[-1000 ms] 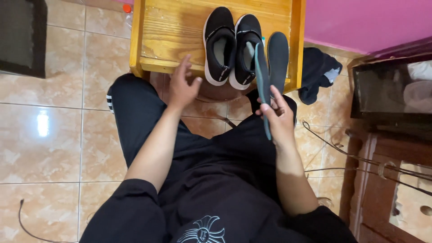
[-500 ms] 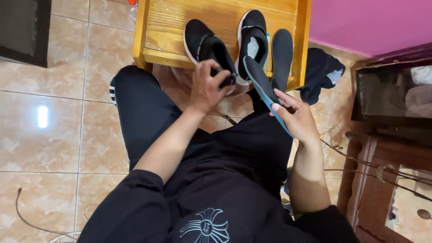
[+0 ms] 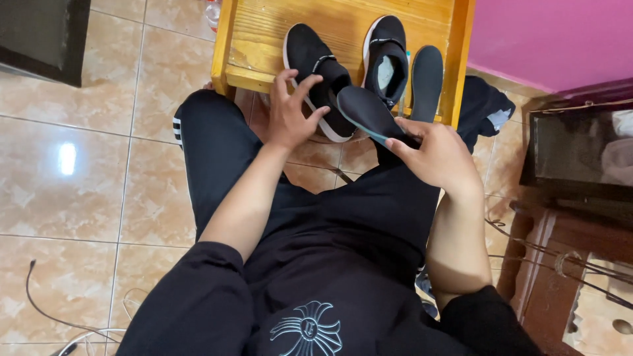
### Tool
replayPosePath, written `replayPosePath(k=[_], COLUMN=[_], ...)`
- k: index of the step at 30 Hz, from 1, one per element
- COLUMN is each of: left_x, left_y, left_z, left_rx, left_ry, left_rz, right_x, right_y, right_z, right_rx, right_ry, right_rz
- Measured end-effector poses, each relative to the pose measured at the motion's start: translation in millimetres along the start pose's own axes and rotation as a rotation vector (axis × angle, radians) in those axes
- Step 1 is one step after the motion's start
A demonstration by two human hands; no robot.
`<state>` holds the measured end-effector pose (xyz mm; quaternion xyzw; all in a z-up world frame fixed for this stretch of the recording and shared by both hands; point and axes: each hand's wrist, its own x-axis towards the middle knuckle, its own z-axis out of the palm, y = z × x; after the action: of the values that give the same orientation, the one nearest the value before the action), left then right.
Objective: Cleaning shoe insoles with a toothbrush and inserting them back into the shoes.
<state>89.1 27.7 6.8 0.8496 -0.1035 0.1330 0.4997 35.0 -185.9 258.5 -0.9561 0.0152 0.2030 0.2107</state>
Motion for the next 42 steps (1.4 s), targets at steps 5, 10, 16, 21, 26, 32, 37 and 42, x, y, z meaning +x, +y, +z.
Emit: replayPosePath(k=[5, 10, 16, 21, 26, 32, 37, 42], left_x=[2.9, 6.0, 5.4, 4.6, 4.3, 5.0, 2.6, 1.7], left_y=[-6.3, -5.4, -6.9, -8.1, -7.7, -5.6, -2.3, -3.4], left_z=[-5.0, -4.2, -4.2, -3.1, -1.0, 3.7, 3.6, 3.6], left_rx=[-0.064, -0.014, -0.03, 0.025, 0.07, 0.103, 0.135, 0.138], left_ry=[-0.068, -0.158, -0.167, -0.173, -0.158, -0.151, -0.121, -0.101], left_rz=[-0.07, -0.027, -0.034, 0.007, 0.042, 0.019, -0.008, -0.007], right_x=[16.1, 42.8, 55.9, 64.5, 72.8, 62.1, 61.1, 61.7], right_y=[-5.5, -20.4, -25.7, -27.6, -21.9, -54.9, -36.2, -19.7], right_z=[2.2, 8.5, 15.3, 5.8, -2.6, 9.9, 41.4, 47.6], right_rx=[-0.117, -0.28, -0.356, -0.269, -0.237, -0.287, -0.286, -0.19], right_ry=[-0.058, -0.133, -0.125, -0.285, -0.403, -0.459, -0.34, -0.254], right_rz=[0.058, 0.144, 0.08, 0.002, 0.029, 0.187, 0.1, 0.009])
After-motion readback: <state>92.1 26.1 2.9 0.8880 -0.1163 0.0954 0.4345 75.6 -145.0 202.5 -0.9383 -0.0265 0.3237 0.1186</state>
